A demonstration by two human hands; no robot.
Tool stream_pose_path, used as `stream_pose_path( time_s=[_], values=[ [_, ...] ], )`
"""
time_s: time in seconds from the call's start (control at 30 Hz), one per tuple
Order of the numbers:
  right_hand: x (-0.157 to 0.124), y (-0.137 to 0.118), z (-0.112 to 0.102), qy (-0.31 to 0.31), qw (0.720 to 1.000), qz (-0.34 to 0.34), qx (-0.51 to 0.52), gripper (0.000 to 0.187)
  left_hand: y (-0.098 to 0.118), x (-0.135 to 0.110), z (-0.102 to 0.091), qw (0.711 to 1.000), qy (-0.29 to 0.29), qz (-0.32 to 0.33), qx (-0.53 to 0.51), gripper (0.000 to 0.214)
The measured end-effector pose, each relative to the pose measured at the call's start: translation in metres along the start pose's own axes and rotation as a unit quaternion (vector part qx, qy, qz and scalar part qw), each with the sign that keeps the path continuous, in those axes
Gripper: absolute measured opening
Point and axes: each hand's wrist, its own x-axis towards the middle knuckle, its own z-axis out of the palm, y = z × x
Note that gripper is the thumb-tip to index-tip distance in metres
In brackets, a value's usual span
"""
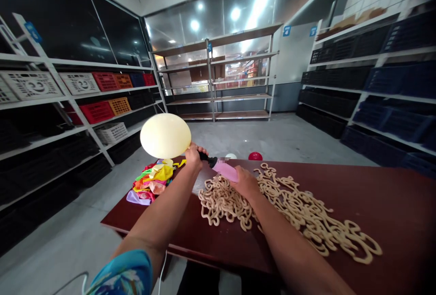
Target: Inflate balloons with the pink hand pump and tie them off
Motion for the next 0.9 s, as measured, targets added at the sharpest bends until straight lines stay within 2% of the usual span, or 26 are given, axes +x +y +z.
stream_pose_path(
  time_s=[0.17, 0.27, 0.4, 0.57, 0.67, 0.73, 0.8, 0.9],
  values=[
    [0.002, 0.001, -0.004, 0.003, 1.000, -0.007, 0.000, 0.035, 0.043, 0.019, -0.009, 0.999, 0.007, 0.045, 0.012, 0.031],
    [0.002, 0.000, -0.005, -0.010, 1.000, 0.001, -0.006, 0.034, 0.049, 0.021, -0.014, 0.999, 0.017, 0.046, 0.009, 0.032],
    [0.000, -0.003, -0.002, -0.022, 0.999, -0.004, -0.026, 0.034, 0.023, 0.007, -0.014, 0.999, 0.029, 0.019, -0.005, 0.031],
    [-0.001, -0.008, -0.004, -0.039, 0.999, -0.004, -0.035, 0.037, -0.014, -0.008, -0.018, 0.999, 0.005, 0.004, -0.033, 0.029],
    [-0.005, -0.019, -0.016, -0.002, 0.998, -0.039, -0.039, 0.060, -0.020, -0.013, -0.026, 0.998, 0.013, -0.012, -0.059, 0.028],
    [-0.009, -0.031, -0.025, 0.039, 0.993, -0.103, -0.041, 0.075, -0.023, -0.019, -0.030, 0.996, 0.015, -0.040, -0.076, 0.028],
    [-0.015, -0.042, -0.033, 0.051, 0.985, -0.159, -0.049, 0.073, -0.029, -0.028, -0.033, 0.992, 0.005, -0.078, -0.096, 0.029],
    [-0.022, -0.054, -0.038, 0.018, 0.982, -0.174, -0.076, 0.057, -0.037, -0.040, -0.036, 0.985, -0.008, -0.123, -0.123, 0.031]
  ],
)
